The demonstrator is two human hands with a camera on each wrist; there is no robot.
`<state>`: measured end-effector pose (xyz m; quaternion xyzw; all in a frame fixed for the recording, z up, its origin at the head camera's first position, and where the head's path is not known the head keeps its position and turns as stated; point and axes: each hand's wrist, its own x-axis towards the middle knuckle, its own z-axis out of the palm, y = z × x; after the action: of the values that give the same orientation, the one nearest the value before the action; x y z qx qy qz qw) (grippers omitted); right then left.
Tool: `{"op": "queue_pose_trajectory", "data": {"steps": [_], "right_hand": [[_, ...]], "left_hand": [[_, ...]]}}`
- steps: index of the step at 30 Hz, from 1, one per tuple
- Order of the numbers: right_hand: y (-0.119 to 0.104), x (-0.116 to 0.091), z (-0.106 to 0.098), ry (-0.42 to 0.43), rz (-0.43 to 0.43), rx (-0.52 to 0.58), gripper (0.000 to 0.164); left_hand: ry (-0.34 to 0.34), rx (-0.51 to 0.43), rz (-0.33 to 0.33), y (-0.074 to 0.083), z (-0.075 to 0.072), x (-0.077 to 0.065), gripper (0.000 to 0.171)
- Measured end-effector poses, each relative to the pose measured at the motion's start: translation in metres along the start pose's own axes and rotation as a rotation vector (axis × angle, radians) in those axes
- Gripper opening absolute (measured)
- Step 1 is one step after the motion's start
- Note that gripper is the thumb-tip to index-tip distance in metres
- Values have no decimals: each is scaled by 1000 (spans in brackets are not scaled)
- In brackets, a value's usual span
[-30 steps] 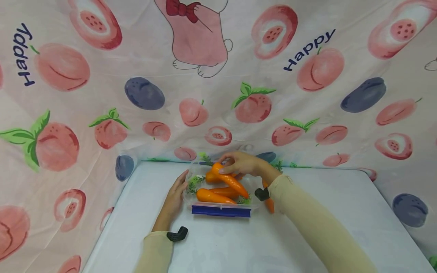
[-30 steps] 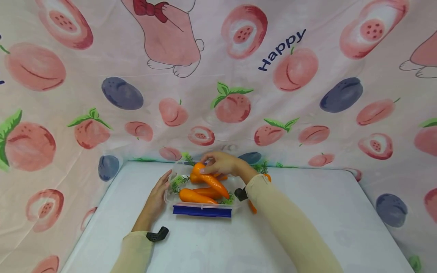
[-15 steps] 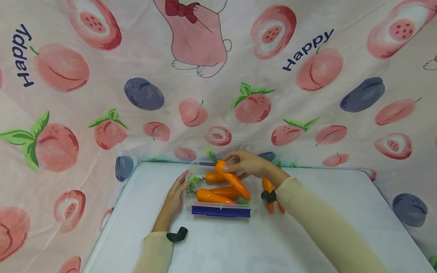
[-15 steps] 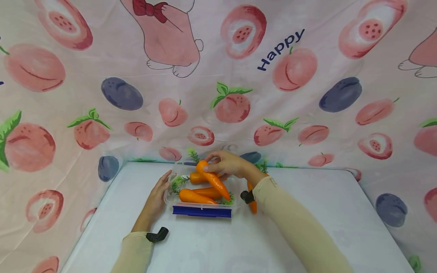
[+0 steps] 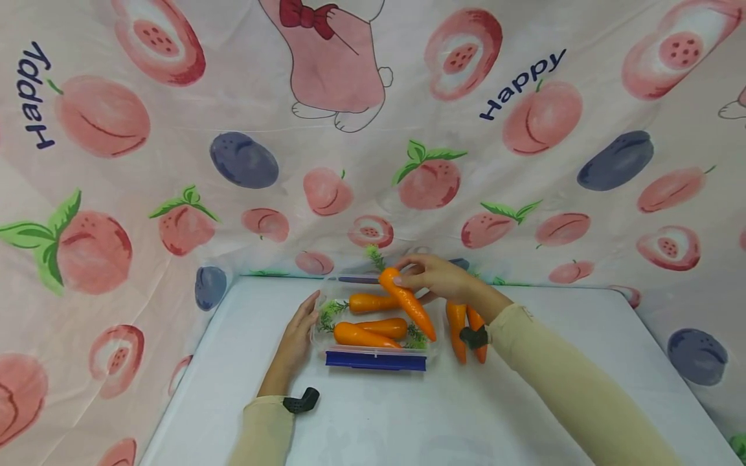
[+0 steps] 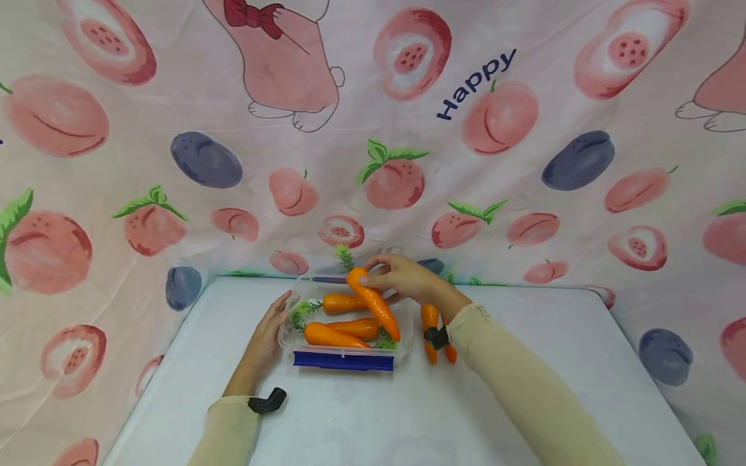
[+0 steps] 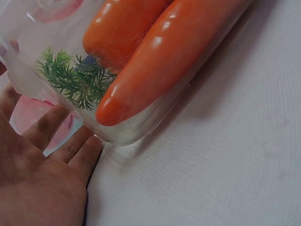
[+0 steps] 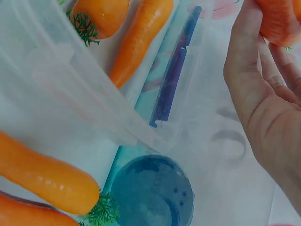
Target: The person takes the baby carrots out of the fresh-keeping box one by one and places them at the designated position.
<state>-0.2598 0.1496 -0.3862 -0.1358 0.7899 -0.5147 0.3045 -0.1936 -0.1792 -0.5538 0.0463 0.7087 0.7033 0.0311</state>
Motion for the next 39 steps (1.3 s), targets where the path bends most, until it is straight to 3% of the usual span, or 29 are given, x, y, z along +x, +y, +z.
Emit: {"op": "queue_pose_trajectory", "data": {"steps": [11, 39], "right_hand": [[2, -14, -12, 42, -12, 9, 54], [38, -49, -48, 193, -24, 13, 61]], "left_hand": [[5, -6, -4, 0, 0, 0, 48], [16, 1, -30, 4, 2, -1, 50]]}}
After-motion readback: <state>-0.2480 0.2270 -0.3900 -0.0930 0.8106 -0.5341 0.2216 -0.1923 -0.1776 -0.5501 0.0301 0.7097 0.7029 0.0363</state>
